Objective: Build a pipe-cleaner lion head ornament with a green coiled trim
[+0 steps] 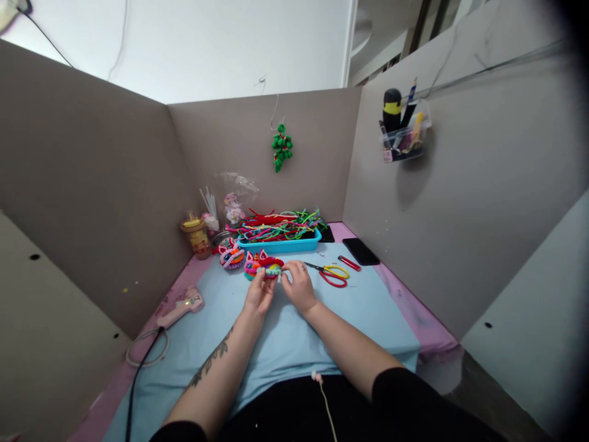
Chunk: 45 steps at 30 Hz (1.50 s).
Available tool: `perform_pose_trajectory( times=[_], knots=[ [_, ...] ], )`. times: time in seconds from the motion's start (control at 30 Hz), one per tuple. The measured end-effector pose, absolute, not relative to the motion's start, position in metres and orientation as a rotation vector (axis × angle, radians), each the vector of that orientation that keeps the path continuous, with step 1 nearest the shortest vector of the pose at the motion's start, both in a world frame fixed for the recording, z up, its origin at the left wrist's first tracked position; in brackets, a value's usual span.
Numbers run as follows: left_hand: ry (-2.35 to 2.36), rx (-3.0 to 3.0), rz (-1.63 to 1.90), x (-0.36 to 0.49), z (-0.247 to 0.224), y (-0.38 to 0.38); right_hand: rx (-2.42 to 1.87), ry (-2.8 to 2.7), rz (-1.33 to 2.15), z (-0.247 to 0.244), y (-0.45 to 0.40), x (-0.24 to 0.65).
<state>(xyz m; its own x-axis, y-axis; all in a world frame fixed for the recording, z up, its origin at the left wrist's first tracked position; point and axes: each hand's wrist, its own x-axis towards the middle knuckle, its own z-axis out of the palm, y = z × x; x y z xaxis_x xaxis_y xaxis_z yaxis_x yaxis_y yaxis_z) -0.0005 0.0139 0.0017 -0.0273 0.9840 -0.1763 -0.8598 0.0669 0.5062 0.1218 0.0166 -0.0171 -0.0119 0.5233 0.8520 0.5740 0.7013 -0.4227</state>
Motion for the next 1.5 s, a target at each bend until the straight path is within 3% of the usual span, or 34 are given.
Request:
perform_pose_trajectory(
  times=[0.6, 0.93, 1.5],
  knots=[
    [0.625, 0.252, 1.538, 0.002, 0.003, 0.012, -0.865, -1.569, 0.312, -0.032, 0.024, 0.116],
    [0.698, 0.746, 1.762, 0.006, -0.007, 0.006, -0.826, -1.644, -0.011, -0.021, 0.017, 0.123],
    [0.726, 0.908, 1.681, 0.009, -0.001, -0.001, -0.876, -1.637, -0.015, -0.012, 0.012, 0.125]
  ],
)
